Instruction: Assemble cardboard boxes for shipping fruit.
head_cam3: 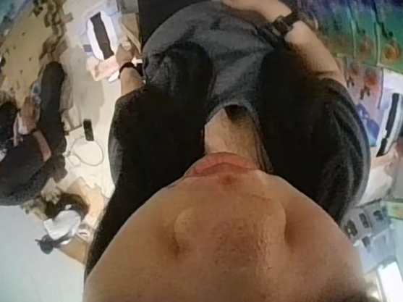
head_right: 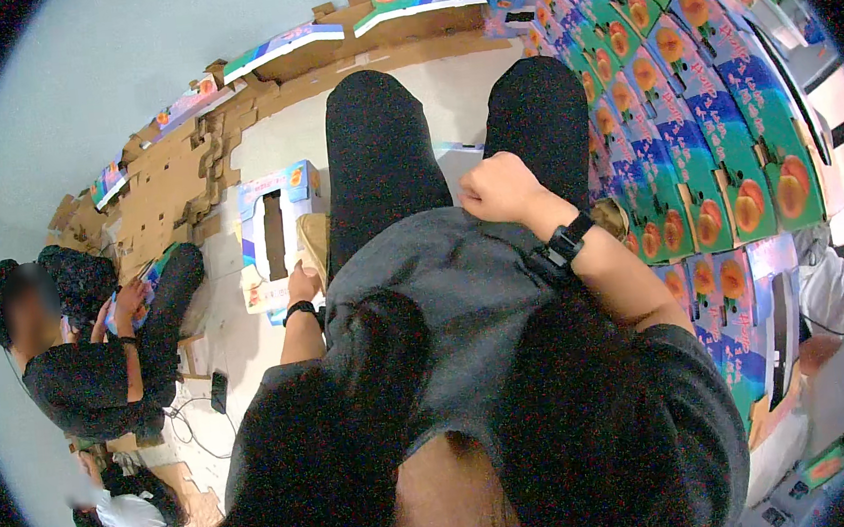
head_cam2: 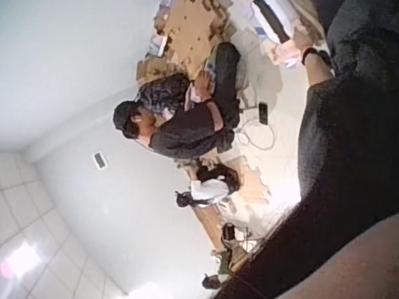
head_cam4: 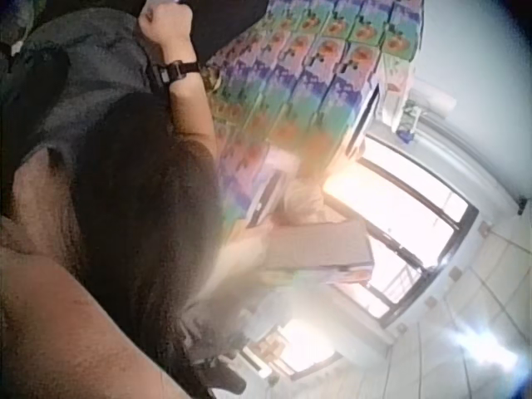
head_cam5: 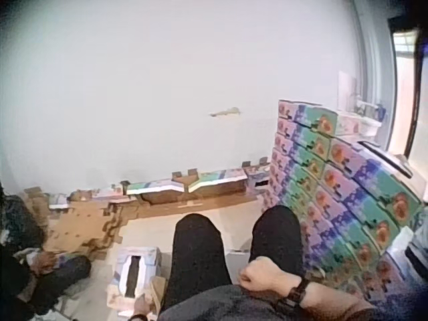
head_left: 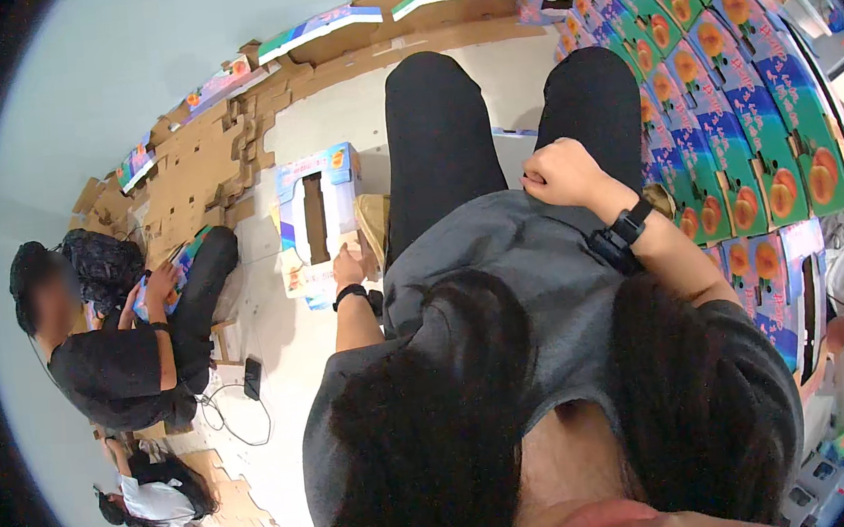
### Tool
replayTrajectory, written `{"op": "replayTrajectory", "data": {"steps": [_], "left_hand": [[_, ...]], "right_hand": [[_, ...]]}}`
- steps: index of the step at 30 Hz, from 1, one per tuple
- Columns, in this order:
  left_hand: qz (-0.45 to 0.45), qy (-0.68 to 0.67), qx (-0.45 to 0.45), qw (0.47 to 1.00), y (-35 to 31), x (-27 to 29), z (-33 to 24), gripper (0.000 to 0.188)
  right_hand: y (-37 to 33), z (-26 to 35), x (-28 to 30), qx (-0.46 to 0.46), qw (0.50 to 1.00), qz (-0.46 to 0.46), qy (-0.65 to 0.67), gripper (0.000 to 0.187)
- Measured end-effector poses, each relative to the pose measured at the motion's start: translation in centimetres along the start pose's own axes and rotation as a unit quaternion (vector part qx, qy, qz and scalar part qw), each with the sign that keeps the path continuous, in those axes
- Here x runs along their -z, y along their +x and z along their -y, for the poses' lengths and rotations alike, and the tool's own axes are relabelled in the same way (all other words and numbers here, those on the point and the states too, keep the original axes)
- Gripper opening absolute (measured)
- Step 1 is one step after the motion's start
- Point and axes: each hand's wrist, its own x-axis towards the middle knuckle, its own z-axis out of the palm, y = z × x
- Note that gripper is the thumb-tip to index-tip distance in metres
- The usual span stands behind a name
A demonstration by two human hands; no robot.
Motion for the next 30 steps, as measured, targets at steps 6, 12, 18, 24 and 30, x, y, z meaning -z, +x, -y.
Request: {"op": "replayTrajectory", "data": {"steps": [6, 12, 18, 24, 30], "left_hand": [[0.038, 0.143, 0.054, 0.988, -0.1, -0.4, -2.1, 0.067], [0.083, 0.175, 0.056, 0.979, 0.1, 0.6, -1.4, 0.088], [0.117, 0.171, 0.075, 0.975, -1.8, -1.3, -0.5, 0.102], [0.180, 0.282, 0.095, 0.938, -2.3, -1.8, 0.0, 0.109], [0.138, 0.118, 0.181, 0.967, -0.4, -3.6, 1.9, 0.097]], "right_hand": [[0.0, 0.2, 0.0, -0.015, 1.000, 0.018, -0.016, 0.024], [-0.4, 0.1, 0.1, -0.016, 0.999, 0.022, -0.037, 0.024], [-0.2, 0.3, 0.3, -0.024, 0.998, 0.042, -0.047, 0.024], [0.1, 0.4, 0.4, -0.030, 0.997, 0.041, -0.055, 0.023], [-0.2, 0.8, 0.4, -0.008, 0.999, 0.000, -0.045, 0.023]]}}
